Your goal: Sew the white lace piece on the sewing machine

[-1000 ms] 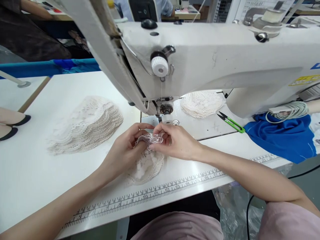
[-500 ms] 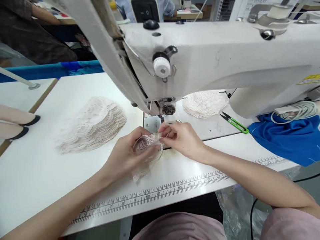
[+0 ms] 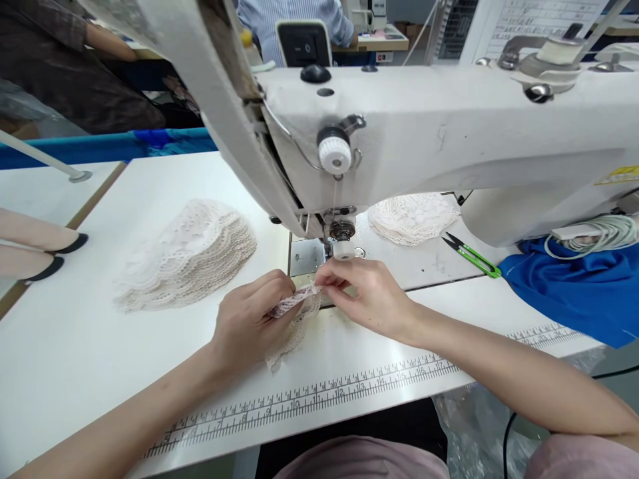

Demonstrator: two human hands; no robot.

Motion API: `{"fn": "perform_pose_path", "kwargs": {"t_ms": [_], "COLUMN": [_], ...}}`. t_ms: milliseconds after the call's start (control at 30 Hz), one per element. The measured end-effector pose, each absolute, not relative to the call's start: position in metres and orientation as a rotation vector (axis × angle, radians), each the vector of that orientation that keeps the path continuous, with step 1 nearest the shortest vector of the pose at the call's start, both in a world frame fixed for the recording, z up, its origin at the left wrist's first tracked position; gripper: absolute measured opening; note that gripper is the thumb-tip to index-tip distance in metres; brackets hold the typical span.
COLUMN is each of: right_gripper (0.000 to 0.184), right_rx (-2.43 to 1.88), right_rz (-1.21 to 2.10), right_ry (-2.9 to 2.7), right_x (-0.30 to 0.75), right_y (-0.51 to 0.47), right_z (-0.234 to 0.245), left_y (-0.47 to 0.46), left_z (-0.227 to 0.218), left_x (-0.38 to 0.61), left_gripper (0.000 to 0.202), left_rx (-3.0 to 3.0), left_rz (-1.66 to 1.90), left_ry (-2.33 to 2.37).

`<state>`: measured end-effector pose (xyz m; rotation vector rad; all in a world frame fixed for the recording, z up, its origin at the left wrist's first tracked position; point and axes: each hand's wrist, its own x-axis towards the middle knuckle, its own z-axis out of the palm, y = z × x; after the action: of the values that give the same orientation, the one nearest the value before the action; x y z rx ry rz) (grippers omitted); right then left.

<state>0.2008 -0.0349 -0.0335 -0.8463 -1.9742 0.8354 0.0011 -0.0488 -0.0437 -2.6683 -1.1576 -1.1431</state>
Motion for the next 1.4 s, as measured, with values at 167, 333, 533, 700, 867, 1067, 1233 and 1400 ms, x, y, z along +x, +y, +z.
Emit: {"fn": "perform_pose_path", "kwargs": {"t_ms": [167,333,533,700,867,1067,1233,1400], "right_gripper": [0.014,0.010,0.012,0.010,0.013,0.013,0.015,0.015], "right_rx": [-0.730,-0.521,-0.203,-0.141,-0.345,-0.973,-1.292,-1.367], "right_rz": [0.614,-0.004,-0.516,-0.609,-0.252,0.432,0.487,0.529], "right_ry": [-2.063,-2.153,-2.241,-2.255,-2.273,-2.314,-2.334,-2.278], "right_x": [0.203,0.209,0.214,0.216,0.216,0.206,0.201,0.198], "right_y": [-0.034,-0.033,-0.035,-0.037,-0.039,-0.029,-0.019,-0.013], "right_z": [-0.035,-0.036,-0.023,-0.016,-0.025,-0.041,-0.040,-0.037], "left_y": [-0.048,-0.053,-0.057,-0.063,-0.068,-0.060,-0.058,-0.071], "left_z": [-0.044,-0.036,-0.032,-0.026,-0.019,-0.038,-0.040,-0.038], "left_x": [0.000,0.002,0.004,0.004,0.006,0.011,0.014,0.018], "left_gripper": [0.026,0.007,0.021,0.016,0.010,0.012,0.044,0.028], "left_rx": [-2.661,-2.668,-2.760,-2.778,-3.072,-2.725,-2.463,-2.491], "left_rz": [-1.182,-1.177,-1.217,-1.257,-1.018,-0.671,-0.769,-0.557], "left_ry": [-1.035,-1.142,-1.106,-1.183,-1.695,-1.718,-1.373,-1.088]}}
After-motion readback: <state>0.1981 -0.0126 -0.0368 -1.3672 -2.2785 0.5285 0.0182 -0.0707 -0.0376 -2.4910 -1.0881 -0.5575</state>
